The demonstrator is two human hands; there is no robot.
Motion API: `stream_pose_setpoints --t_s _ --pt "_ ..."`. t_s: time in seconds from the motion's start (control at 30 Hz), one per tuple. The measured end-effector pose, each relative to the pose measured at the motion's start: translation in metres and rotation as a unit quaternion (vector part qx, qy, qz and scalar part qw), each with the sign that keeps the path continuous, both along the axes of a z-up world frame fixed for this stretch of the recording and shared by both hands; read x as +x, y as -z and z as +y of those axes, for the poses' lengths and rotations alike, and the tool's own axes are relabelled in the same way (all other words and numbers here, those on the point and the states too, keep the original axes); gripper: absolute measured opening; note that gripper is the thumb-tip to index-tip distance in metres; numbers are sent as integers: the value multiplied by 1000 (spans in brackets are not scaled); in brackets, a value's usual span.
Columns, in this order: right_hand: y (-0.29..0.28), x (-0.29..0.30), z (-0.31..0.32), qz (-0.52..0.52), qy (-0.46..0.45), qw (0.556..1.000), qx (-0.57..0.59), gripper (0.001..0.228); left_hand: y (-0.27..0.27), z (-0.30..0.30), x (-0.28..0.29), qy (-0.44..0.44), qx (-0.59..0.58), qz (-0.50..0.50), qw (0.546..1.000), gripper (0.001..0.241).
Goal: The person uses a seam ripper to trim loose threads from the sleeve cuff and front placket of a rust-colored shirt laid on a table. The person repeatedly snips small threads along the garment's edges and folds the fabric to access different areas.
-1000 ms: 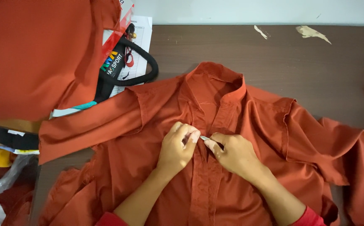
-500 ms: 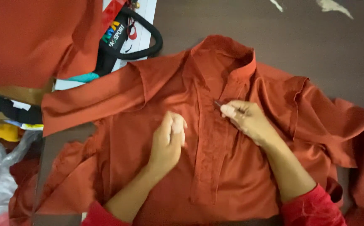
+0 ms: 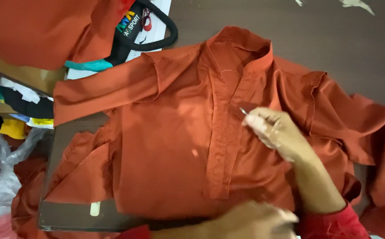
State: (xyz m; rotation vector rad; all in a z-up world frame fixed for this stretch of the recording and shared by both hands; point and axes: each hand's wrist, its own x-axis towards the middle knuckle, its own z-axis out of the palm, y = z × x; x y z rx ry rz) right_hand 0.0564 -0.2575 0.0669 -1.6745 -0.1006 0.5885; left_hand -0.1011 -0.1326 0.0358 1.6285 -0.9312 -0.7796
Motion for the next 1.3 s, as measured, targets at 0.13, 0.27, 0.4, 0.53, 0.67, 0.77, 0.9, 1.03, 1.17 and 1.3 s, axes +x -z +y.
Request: stream_pose_setpoints --t_s 0.13,0.27,0.4,0.53,0.67,0.77,0.9,1.03,1.17,1.3 --pt "16 -8 10 -25 -43 994 -93 21 0 53 49 -211 250 -196 924 17" --pt "58 0 14 -119 -18 982 -146 9 36 88 77 -404 303 -138 852 34" --pt "45 7 18 -79 -5 974 -214 9 39 96 94 -346 294 -168 875 34" --pt "24 27 38 -123 72 957 -251 21 24 101 127 -330 288 -101 893 22" --pt "20 62 53 -230 153 932 -235 28 27 97 138 -367 277 -58 886 23" --pt "54 104 65 -205 137 935 -254 43 48 97 138 -396 261 -31 880 24" --pt "70 96 75 -211 122 949 -199 9 71 109 140 -539 67 31 839 11" --pt "62 42 77 -377 46 914 -144 29 24 117 139 -600 -46 117 790 32" --pt "60 -2 72 -389 5 918 -81 30 5 119 144 -608 -52 155 777 41" --pt "57 -17 65 -374 25 926 -44 27 14 121 143 -597 8 103 796 57"
